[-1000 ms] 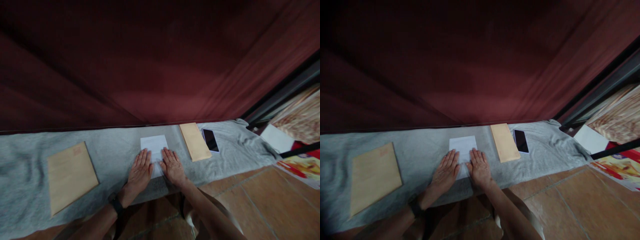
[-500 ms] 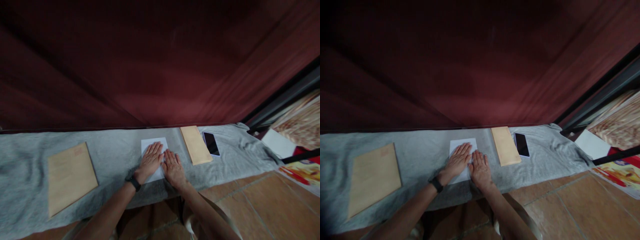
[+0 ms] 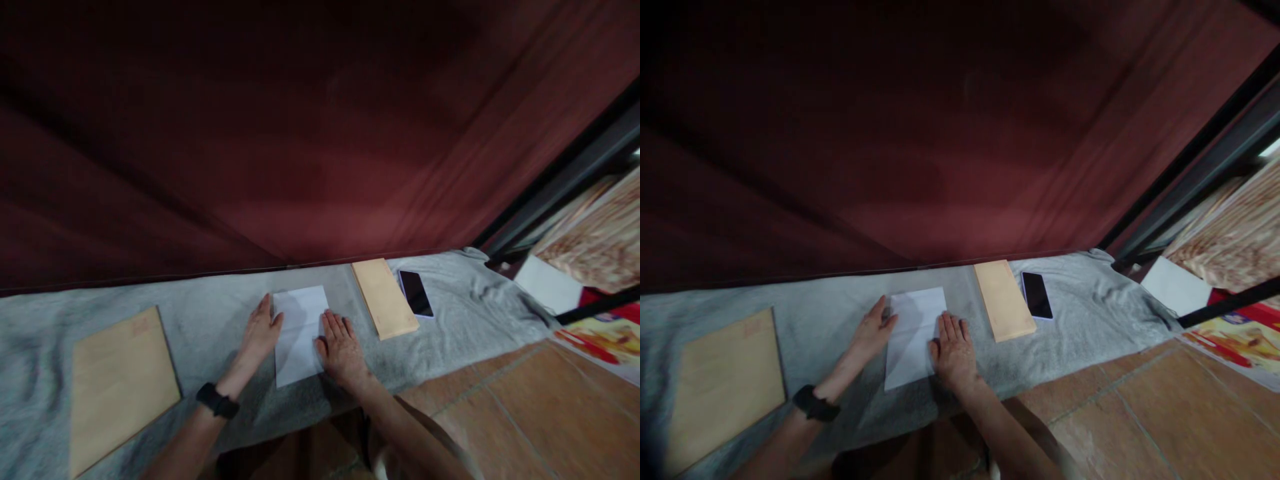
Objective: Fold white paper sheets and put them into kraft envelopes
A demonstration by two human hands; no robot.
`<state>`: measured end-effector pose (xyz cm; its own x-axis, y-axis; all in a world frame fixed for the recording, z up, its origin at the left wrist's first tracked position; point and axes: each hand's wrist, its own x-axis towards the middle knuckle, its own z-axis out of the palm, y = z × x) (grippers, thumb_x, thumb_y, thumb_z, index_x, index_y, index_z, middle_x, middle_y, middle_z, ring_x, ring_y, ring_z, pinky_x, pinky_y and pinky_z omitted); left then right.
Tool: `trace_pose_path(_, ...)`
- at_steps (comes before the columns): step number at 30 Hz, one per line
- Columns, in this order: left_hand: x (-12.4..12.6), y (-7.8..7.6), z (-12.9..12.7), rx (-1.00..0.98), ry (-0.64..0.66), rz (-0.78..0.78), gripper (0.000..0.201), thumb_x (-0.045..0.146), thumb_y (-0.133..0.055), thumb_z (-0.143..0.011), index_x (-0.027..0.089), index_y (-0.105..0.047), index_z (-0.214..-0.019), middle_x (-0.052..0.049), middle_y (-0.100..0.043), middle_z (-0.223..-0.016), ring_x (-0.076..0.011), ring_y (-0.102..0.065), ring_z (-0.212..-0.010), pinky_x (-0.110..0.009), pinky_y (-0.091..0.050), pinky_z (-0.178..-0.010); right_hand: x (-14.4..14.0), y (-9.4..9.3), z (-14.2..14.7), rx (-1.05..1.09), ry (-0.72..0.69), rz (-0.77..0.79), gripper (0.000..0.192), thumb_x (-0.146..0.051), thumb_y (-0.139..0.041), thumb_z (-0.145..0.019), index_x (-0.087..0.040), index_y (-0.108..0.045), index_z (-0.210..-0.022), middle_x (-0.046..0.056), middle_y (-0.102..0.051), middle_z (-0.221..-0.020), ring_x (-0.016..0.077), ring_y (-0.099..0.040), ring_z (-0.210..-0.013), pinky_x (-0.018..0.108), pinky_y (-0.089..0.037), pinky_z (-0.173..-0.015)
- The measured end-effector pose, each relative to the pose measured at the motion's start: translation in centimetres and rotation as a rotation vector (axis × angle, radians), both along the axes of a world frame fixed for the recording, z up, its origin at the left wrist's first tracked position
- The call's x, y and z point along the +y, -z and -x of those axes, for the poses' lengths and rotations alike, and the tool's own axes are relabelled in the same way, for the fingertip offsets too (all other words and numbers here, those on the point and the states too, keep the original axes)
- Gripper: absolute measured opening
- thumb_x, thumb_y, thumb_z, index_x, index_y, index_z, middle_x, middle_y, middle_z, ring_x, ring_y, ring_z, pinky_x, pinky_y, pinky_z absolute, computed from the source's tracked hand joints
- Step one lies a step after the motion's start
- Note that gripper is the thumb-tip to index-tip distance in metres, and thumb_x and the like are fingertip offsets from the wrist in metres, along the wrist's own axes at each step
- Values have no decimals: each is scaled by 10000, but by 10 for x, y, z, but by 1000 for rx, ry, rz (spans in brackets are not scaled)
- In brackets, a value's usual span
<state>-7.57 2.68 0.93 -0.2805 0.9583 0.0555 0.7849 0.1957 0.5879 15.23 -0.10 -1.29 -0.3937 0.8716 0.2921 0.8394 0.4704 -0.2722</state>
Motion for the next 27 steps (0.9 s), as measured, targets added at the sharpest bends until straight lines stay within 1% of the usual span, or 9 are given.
trace_pose_path(5, -4, -10, -1, -559, -230, -2, 667, 207, -687, -746, 154, -501, -1385, -96, -733, -1058, -203, -712, -827, -314, -562, -734, 1, -7, -1, 20, -7, 36, 538, -329, -477, -990, -90, -475, -1473, 138, -471, -1526, 303, -459, -1396, 500, -278, -1203)
trace_pose_path(8, -8, -17, -11, -790, -217, -29, 562, 196, -730, -664, 157, -615, -1213, -14, -720, -776, -184, -681, -682, -276, -521, -624, 1, -9, 0, 59, -3, 55, 529, -302, -494, -973, -90, -493, -1458, 152, -489, -1512, 304, -464, -1392, 505, -290, -1200)
trace_pose_path(10, -9, -27, -16, -885, -141, -51, 404, 252, -746, -640, 148, -680, -1024, -12, -714, -739, -185, -669, -671, -274, -506, -614, 4, -10, 0, 125, -9, 74, 509, -286, -481, -973, -97, -509, -1444, 157, -513, -1493, 296, -465, -1391, 512, -294, -1199)
trace_pose_path(13, -7, -55, -19, -918, -51, -179, 285, 382, -756, -660, 157, -680, -817, -10, -702, -736, -159, -629, -642, -259, -483, -599, 15, -16, -1, 331, 4, 138, 480, -326, -435, -993, -127, -539, -1418, 149, -548, -1463, 275, -479, -1381, 509, -332, -1183)
trace_pose_path(15, -6, -80, -18, -847, -67, -378, 271, 413, -746, -706, 177, -668, -815, 6, -694, -749, -147, -622, -669, -252, -486, -632, 28, -22, -5, 536, 48, 203, 488, -401, -412, -1002, -170, -551, -1408, 127, -559, -1456, 258, -497, -1367, 487, -375, -1160)
trace_pose_path(17, -8, -101, -17, -751, -39, -572, 200, 367, -733, -744, 196, -659, -818, -2, -712, -828, -161, -658, -793, -282, -519, -764, 42, -29, -13, 770, 127, 264, 506, -480, -405, -992, -208, -577, -1382, 104, -583, -1432, 245, -518, -1348, 458, -401, -1142)
trace_pose_path(19, -11, -109, -18, -670, 72, -662, 108, 299, -691, -784, 209, -662, -835, -33, -736, -981, -193, -676, -966, -352, -511, -927, 54, -36, -23, 982, 222, 312, 532, -550, -439, -951, -200, -641, -1297, 102, -632, -1370, 259, -536, -1326, 450, -403, -1136)
trace_pose_path(22, -18, -91, -17, -560, 264, -602, 63, 227, -603, -825, 225, -665, -839, -56, -735, -1126, -224, -650, -1135, -440, -455, -1061, 65, -41, -41, 1258, 305, 420, 530, -583, -534, -866, -188, -688, -1185, 108, -675, -1296, 278, -593, -1245, 449, -456, -1072)
trace_pose_path(27, -27, -30, 1, -430, 518, -288, 114, 198, -539, -846, 232, -645, -823, -68, -760, -1106, -232, -656, -1168, -464, -453, -1093, 65, -35, -53, 1444, 350, 587, 425, -522, -652, -757, -186, -715, -1010, 107, -734, -1121, 258, -689, -1032, 409, -535, -935)
